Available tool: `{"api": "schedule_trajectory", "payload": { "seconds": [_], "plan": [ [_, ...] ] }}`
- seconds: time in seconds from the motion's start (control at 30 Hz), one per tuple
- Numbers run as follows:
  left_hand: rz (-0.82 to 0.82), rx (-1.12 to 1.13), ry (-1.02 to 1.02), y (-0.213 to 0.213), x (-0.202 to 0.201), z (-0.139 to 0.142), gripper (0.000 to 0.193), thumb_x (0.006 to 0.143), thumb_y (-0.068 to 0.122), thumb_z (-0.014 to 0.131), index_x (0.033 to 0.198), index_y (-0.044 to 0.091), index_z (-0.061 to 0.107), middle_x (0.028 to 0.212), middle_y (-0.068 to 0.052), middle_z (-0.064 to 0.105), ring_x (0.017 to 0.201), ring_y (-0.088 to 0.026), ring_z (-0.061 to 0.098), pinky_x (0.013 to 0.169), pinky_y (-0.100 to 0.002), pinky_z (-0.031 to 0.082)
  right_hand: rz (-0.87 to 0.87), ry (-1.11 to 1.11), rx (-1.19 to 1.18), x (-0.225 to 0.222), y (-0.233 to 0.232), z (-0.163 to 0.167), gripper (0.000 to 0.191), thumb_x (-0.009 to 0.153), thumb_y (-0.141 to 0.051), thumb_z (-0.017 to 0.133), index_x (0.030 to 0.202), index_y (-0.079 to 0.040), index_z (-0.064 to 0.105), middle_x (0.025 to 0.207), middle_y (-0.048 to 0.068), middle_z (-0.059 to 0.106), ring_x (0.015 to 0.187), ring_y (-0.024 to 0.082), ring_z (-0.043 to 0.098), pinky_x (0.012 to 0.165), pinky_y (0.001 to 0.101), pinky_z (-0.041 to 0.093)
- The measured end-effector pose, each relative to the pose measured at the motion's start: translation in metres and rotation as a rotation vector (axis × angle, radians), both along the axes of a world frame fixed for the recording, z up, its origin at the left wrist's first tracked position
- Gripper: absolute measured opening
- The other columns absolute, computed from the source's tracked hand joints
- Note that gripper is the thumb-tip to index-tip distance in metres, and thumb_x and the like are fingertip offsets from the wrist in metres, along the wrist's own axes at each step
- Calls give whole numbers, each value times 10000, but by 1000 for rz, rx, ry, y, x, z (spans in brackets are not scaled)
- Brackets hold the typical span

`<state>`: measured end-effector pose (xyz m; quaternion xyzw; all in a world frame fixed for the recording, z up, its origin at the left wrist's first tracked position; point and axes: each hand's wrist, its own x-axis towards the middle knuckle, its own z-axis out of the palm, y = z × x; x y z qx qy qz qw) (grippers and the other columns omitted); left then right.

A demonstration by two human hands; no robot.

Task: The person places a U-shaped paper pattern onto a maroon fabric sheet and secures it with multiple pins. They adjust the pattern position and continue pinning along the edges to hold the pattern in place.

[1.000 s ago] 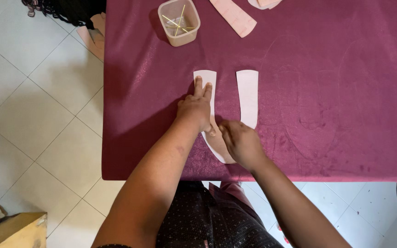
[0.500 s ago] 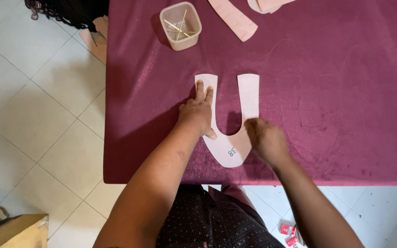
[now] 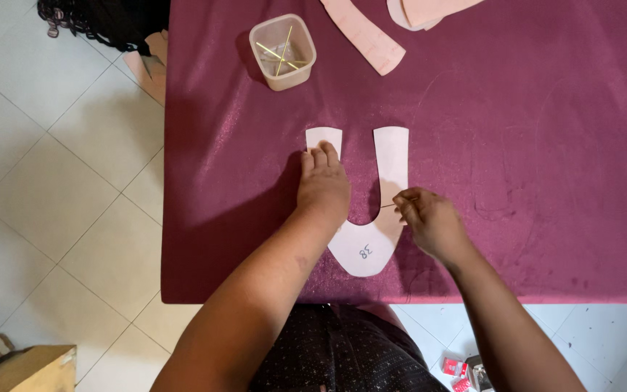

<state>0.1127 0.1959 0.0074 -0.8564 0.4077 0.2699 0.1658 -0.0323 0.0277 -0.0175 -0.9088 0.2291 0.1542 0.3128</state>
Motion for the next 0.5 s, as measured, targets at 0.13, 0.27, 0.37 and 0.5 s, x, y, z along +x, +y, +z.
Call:
{"api": "schedule_trajectory", "payload": {
  "seconds": [0.13,0.27,0.37,0.5],
  "plan": [
    [-29,-1,-1,-12,-1,0,816,898,117,720,1503,-178,258,1554,-484,146,1415,-593,281,1190,-575,229,55,-354,-74,26,-6,-8,222,1025,-203,603,1102,-15,693,934,134,768,775,210,757,685,348,617],
    [0,72,60,-19,-2,11,866,901,159,732,1528,-165,230,1566,-487,134,1435,-586,287,1195,-550,282,4,-547,-34,74,-13,-17,221,1023,-193,641,1088,10,699,968,170,762,800,231,767,693,360,603],
    [-2,52,56,-18,-1,16,944,890,159,739,1561,-133,142,1549,-499,139,1417,-599,298,1178,-550,301,60,-401,-157,69,-12,-11,229,1035,-222,640,1080,-10,714,953,174,755,736,274,741,667,383,591],
    [-12,21,80,-16,1,17,935,922,158,698,1598,-26,79,1525,-524,151,1395,-619,321,1166,-561,318,170,-335,-202,28,-1,4,239,995,-233,640,1021,-6,708,896,166,758,750,311,735,681,403,585]
  ]
}}
